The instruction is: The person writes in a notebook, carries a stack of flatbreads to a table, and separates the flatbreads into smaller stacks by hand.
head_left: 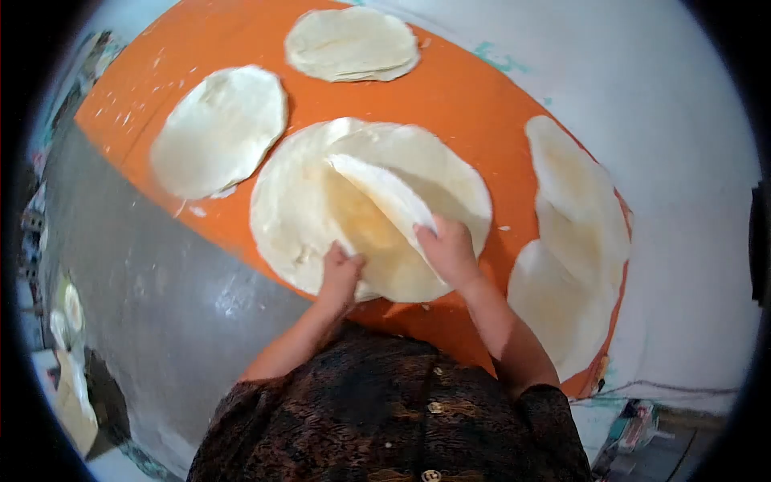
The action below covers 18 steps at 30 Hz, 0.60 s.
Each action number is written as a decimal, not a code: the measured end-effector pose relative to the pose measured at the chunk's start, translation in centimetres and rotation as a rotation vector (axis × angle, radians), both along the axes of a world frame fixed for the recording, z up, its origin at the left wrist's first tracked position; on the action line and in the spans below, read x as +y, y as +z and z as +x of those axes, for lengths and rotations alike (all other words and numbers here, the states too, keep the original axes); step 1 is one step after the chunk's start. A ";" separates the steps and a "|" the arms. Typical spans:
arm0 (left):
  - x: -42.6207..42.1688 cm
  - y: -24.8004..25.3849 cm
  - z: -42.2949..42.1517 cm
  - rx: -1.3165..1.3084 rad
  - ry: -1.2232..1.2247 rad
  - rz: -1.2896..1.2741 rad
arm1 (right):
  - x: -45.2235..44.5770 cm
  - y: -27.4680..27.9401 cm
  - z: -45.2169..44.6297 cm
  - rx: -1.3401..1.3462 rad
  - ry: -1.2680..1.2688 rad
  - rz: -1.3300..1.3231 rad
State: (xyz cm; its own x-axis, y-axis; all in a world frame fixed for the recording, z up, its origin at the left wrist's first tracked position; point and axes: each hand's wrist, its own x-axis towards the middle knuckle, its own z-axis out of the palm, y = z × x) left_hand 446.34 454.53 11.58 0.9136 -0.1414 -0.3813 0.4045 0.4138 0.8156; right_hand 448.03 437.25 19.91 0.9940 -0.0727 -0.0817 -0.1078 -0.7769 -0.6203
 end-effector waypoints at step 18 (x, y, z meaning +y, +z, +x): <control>2.3 -4.1 0.5 0.291 0.054 -0.041 | -33.4 -6.9 -13.1 -0.331 -1.271 0.911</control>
State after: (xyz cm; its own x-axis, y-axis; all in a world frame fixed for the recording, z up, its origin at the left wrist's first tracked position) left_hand 446.82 456.81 7.50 0.7734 -0.1165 -0.6231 0.5954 0.4709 0.6509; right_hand 434.96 403.80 13.01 0.3106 -0.8792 -0.3614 -0.1390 0.3341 -0.9322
